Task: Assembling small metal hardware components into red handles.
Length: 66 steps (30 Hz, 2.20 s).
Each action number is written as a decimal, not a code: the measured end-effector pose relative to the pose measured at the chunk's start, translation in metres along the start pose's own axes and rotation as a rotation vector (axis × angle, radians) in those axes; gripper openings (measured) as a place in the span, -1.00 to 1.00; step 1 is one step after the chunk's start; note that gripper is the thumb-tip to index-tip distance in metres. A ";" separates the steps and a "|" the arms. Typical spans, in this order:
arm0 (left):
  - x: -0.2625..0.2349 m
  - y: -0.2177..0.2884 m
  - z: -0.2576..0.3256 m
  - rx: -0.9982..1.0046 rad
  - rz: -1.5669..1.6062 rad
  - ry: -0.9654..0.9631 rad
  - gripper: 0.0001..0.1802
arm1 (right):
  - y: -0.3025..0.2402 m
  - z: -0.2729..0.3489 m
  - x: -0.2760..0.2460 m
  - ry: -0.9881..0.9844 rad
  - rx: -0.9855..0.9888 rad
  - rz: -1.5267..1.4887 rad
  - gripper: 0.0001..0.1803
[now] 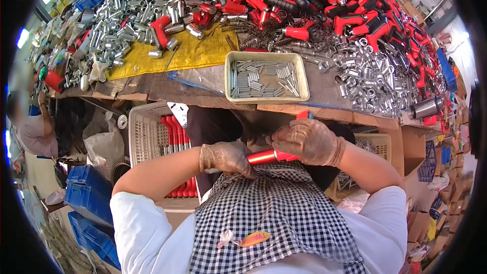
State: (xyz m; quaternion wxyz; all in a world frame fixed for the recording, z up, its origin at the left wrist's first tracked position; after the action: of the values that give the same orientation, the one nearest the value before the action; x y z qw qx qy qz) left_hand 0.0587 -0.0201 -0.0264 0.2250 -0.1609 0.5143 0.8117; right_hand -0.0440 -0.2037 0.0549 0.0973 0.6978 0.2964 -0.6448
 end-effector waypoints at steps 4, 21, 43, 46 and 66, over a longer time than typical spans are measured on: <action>-0.029 0.026 -0.005 -0.126 -0.582 0.384 -0.68 | 0.013 0.057 0.079 -0.094 0.892 -1.521 -0.75; -0.031 0.006 0.019 -0.222 -0.359 0.290 -0.69 | -0.005 -0.025 0.007 0.015 0.188 -0.316 -0.81; -0.016 -0.207 0.075 -0.316 -0.399 1.425 -0.49 | -0.015 -0.052 0.082 -0.001 0.381 -1.119 -0.07; 0.010 -0.279 0.049 -0.401 -0.434 1.218 -0.56 | -0.013 -0.050 0.087 0.005 0.480 -1.117 -0.22; -0.025 -0.149 0.106 0.060 1.856 1.242 -0.39 | -0.037 -0.140 0.052 -0.353 0.267 -0.453 -0.32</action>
State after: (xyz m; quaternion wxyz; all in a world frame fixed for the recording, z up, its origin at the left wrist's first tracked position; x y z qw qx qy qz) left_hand 0.1558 0.1260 -0.0832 -0.7606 -0.0867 0.4776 0.4311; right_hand 0.0535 -0.0863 0.0347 -0.0914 0.4981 0.3354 -0.7944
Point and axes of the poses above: each hand's wrist, its own z-axis away from the middle knuckle, its own x-axis out of the palm, y = z × x, the point moved 3 cm from there along -z, towards the middle knuckle
